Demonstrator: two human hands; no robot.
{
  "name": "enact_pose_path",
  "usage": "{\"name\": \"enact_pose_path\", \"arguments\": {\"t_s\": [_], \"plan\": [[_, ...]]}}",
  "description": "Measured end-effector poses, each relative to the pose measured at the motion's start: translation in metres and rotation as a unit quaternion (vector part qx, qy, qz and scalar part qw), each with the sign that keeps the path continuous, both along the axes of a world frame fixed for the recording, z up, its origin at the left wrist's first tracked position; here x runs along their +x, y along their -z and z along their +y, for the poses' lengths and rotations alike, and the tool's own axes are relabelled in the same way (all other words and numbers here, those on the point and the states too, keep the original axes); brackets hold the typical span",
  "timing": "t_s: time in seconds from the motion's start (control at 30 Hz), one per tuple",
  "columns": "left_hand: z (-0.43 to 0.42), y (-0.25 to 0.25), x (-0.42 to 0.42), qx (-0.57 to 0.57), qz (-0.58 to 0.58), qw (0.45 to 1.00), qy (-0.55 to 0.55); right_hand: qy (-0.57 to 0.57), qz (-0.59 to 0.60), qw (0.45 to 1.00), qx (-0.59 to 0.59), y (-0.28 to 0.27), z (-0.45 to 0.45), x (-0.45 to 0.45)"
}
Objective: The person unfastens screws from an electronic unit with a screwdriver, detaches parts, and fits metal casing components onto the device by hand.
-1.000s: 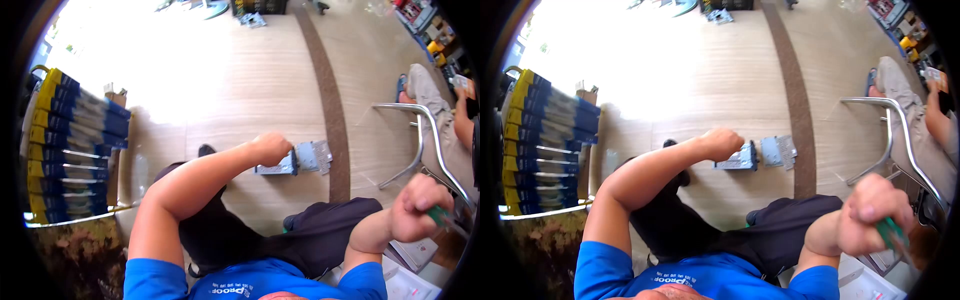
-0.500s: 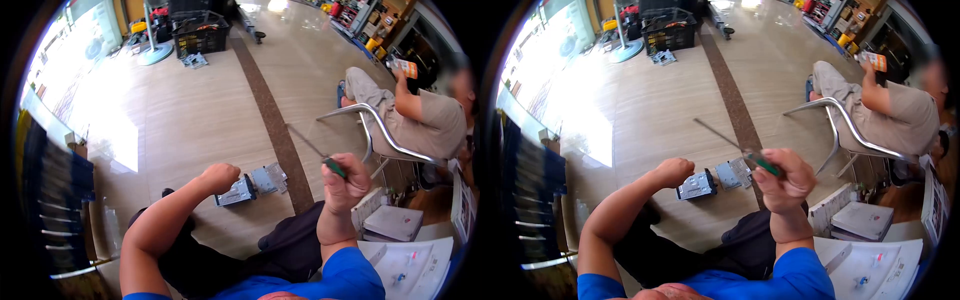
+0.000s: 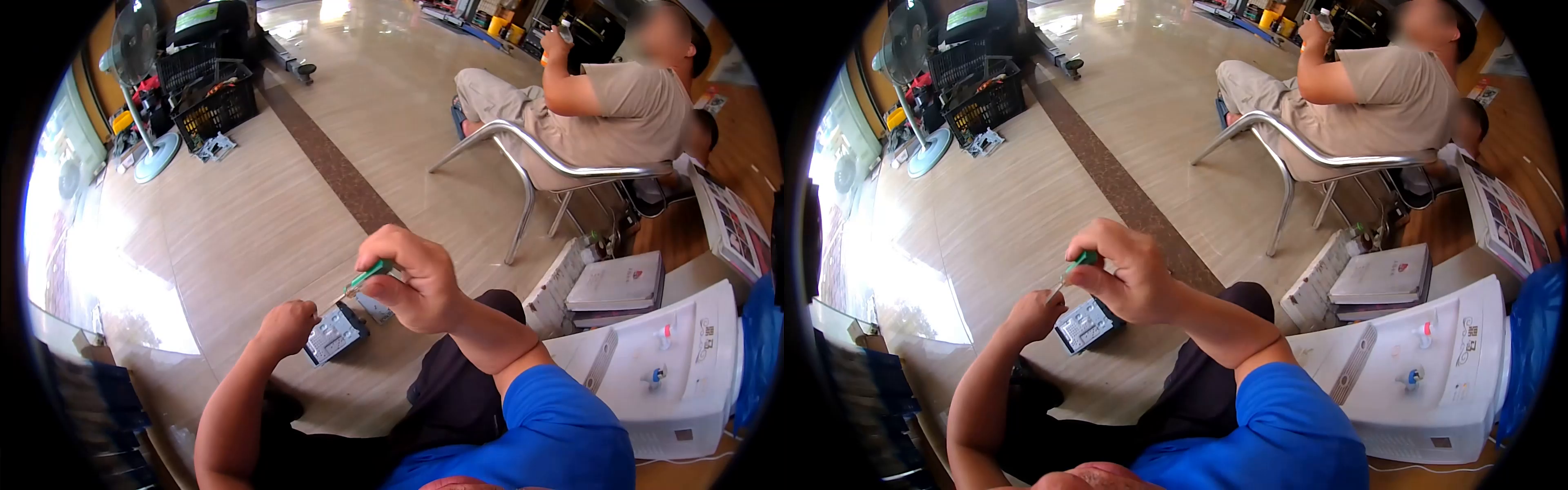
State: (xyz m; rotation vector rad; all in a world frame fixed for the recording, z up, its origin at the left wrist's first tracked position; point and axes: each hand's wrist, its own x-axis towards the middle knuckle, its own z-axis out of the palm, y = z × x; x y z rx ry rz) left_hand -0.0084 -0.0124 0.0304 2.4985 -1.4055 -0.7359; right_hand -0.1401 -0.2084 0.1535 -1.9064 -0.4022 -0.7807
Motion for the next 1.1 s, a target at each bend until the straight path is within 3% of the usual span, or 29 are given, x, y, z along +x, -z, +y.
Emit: {"name": "enact_pose_path", "arguments": {"t_s": [0.1,0.17,0.2,0.3,0.57,0.63,0.9,1.1], "plan": [[0.001,0.005,0.0,-0.01,-0.012,1.0,0.005,-0.007,0.029,0.999,0.015,0.008,0.006,0.006],[0.0,0.002,-0.002,-0.015,0.008,1.0,-0.013,-0.002,0.155,0.986,0.061,0.014,0.01,0.009],[0.0,0.003,-0.002,-0.015,0.007,1.0,-0.011,-0.022,0.16,0.984,0.078,0.021,0.012,0.015],[0.001,0.006,-0.001,-0.028,0.004,1.0,0.004,-0.02,0.195,0.98,0.021,0.035,0.016,0.022],[0.001,-0.003,-0.004,-0.099,0.043,0.994,-0.025,-0.002,0.168,0.979,-0.117,0.093,0.024,0.039],[0.002,-0.002,-0.003,-0.132,0.058,0.989,-0.022,0.002,0.214,0.966,-0.143,0.099,0.026,0.039],[0.001,-0.006,-0.004,-0.247,0.128,0.959,-0.048,-0.002,0.234,0.957,-0.17,0.118,0.025,0.045],[0.0,-0.005,-0.004,-0.297,0.068,0.952,-0.041,-0.001,0.238,0.957,-0.168,0.123,0.021,0.048]]}}
